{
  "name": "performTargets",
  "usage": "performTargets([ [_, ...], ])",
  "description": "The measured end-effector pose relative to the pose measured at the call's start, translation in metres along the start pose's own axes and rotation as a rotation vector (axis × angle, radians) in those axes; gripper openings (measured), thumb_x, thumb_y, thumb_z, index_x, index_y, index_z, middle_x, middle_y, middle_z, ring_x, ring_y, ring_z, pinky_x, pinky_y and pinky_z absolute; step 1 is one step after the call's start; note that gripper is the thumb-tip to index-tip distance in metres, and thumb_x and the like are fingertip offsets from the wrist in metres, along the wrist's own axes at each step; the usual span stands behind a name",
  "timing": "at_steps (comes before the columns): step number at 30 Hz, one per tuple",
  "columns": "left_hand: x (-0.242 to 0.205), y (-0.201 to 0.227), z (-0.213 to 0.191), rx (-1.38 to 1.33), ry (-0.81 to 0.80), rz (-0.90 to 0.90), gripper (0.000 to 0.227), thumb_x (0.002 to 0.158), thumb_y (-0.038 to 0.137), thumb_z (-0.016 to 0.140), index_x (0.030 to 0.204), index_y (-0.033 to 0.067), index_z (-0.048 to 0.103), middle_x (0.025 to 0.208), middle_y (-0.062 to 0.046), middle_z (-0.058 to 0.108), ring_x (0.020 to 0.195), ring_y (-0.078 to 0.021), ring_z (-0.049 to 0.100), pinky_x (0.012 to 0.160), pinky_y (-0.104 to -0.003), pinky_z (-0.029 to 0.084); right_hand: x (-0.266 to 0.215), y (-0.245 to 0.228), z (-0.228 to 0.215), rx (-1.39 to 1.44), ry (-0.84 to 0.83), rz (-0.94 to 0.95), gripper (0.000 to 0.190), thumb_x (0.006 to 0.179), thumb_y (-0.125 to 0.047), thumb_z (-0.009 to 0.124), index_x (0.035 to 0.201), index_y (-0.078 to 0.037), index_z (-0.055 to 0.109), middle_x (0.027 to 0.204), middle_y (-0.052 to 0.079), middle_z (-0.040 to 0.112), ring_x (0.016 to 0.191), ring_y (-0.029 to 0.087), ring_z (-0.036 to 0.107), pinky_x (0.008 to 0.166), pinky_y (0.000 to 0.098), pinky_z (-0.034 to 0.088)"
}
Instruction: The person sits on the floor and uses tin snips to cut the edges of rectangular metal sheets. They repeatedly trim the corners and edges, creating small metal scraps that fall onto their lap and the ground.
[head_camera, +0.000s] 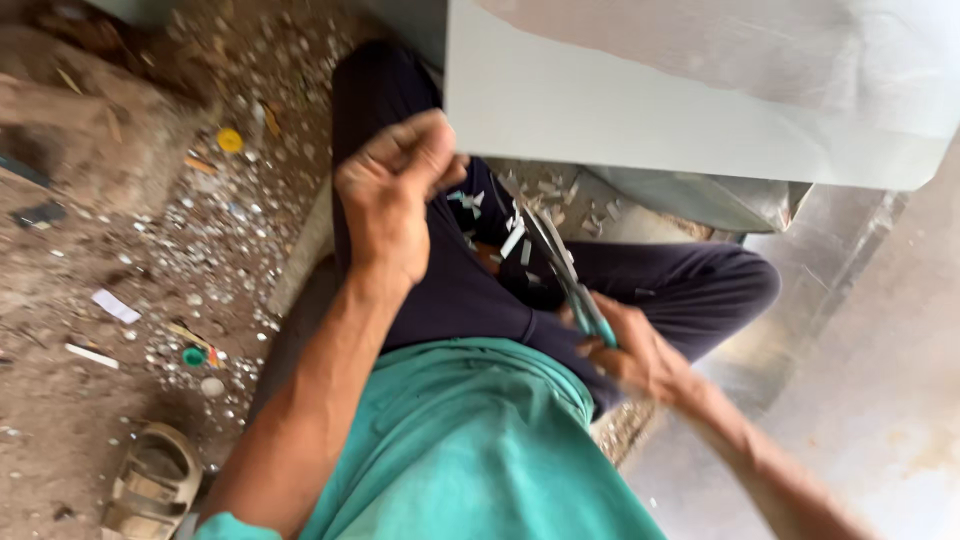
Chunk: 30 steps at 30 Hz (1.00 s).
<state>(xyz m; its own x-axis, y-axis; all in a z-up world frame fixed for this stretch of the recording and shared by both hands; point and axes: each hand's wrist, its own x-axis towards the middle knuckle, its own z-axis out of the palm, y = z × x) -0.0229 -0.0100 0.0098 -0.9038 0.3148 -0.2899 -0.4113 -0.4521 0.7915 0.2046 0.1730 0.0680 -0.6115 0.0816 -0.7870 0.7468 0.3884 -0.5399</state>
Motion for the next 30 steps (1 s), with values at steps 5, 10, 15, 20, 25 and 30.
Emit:
performTargets([
  [5, -0.029, -0.01, -0.009, 0.02, 0.054, -0.224, 0.017, 0.095, 0.003, 0.071, 0.112, -0.0005, 0.074, 0.094, -0.01, 0.077, 0.08, -0.0125, 0.074, 0.075, -0.025, 0.064, 0.023, -0.051, -0.035, -0.065, -0.206, -0.015, 0.053, 0.066, -0.015, 0.05, 0.116, 0.001, 0.059, 0.099, 0.019, 0.071, 0.076, 0.027, 0.067, 0.067, 0.0421, 0.059],
  [10, -0.012, 0.021, 0.003, -0.015, 0.023, -0.202, 0.023, 0.095, 0.0, 0.072, 0.115, -0.004, 0.062, 0.092, -0.014, 0.076, 0.083, -0.0149, 0.075, 0.079, -0.028, 0.065, 0.039, -0.07, -0.061, -0.277, -0.291, 0.096, 0.063, 0.061, -0.012, 0.05, 0.122, 0.0, 0.06, 0.104, 0.021, 0.07, 0.076, 0.033, 0.068, 0.068, 0.0481, 0.056],
  [15, -0.025, 0.0, -0.005, -0.08, 0.011, -0.169, 0.032, 0.096, -0.002, 0.073, 0.109, 0.0046, 0.045, 0.092, -0.016, 0.074, 0.083, -0.0151, 0.072, 0.08, -0.029, 0.065, 0.042, -0.063, -0.082, -0.396, -0.307, 0.012, 0.051, 0.073, -0.011, 0.054, 0.122, 0.0, 0.063, 0.101, 0.019, 0.076, 0.082, 0.028, 0.074, 0.076, 0.046, 0.057],
  [20, -0.032, -0.011, -0.018, -0.027, 0.071, -0.212, 0.039, 0.091, -0.002, 0.076, 0.106, 0.0068, 0.04, 0.087, -0.016, 0.074, 0.073, -0.0141, 0.07, 0.071, -0.029, 0.064, 0.05, -0.067, -0.085, -0.508, -0.236, 0.057, 0.025, 0.082, -0.011, 0.057, 0.103, -0.004, 0.069, 0.079, 0.017, 0.073, 0.068, 0.027, 0.069, 0.065, 0.0448, 0.055],
  [25, -0.006, 0.025, -0.006, 0.114, -0.199, -0.271, 0.029, 0.093, 0.019, 0.073, 0.111, 0.0041, 0.058, 0.092, -0.006, 0.068, 0.083, -0.0102, 0.066, 0.077, -0.022, 0.057, 0.029, -0.04, -0.082, -0.566, -0.143, 0.101, 0.012, 0.083, -0.011, 0.057, 0.089, -0.006, 0.067, 0.056, 0.016, 0.062, 0.048, 0.028, 0.057, 0.05, 0.0455, 0.048],
  [30, 0.074, 0.018, 0.035, 0.438, -0.333, 0.101, 0.036, 0.102, 0.038, 0.055, 0.087, 0.0058, 0.062, 0.077, 0.001, 0.057, 0.07, -0.0079, 0.051, 0.064, -0.023, 0.039, -0.007, 0.023, -0.055, -0.406, 0.03, -0.083, 0.016, 0.075, -0.004, 0.052, 0.081, -0.005, 0.067, 0.054, 0.008, 0.061, 0.043, 0.02, 0.055, 0.047, 0.0408, 0.047],
])
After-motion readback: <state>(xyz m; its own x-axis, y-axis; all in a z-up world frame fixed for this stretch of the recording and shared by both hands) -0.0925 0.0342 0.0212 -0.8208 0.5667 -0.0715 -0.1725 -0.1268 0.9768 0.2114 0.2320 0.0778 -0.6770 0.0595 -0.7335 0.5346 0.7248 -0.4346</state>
